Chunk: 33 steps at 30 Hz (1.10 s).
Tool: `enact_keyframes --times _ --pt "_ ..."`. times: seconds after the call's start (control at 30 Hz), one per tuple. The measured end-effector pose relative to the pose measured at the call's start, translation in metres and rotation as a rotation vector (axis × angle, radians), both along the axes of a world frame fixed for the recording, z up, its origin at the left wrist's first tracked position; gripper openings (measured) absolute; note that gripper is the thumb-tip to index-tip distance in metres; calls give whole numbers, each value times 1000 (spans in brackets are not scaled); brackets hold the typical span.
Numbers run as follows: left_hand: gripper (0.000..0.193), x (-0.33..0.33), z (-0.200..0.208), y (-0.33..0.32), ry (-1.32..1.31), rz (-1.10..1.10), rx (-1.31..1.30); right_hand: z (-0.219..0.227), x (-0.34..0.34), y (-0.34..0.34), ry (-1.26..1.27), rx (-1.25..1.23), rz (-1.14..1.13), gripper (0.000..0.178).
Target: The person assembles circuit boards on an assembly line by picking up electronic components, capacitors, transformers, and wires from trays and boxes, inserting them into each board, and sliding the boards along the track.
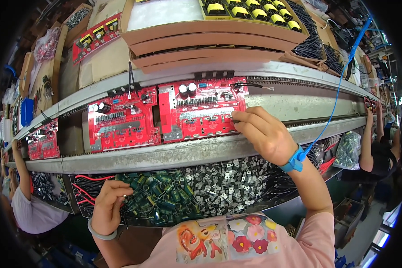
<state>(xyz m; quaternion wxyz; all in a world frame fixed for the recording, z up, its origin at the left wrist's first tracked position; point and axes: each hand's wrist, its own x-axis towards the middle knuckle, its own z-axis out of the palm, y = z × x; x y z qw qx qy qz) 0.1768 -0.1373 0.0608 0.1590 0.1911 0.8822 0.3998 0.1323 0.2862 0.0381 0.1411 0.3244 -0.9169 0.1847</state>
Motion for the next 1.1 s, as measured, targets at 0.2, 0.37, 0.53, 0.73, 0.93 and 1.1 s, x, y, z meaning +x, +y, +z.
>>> enact_keyframes --times 0.2,0.37,0.53,0.73,0.93,1.1 --pt "31 2 12 4 10 -86 -128 1 -1 -1 4 20 12 23" --pt "30 -9 30 32 96 -192 -52 -8 -4 4 -67 2 2 20" --pt "25 -43 26 88 109 -126 181 -2 -4 3 -175 -37 -27 18" --pt "23 -93 -12 159 156 -119 218 -1 3 6 -149 -120 -85 33" --pt "22 -105 -29 177 284 -193 174 4 14 11 -126 -207 -188 41" --pt "23 -107 -29 180 305 -223 140 1 17 15 -121 -235 -173 40"
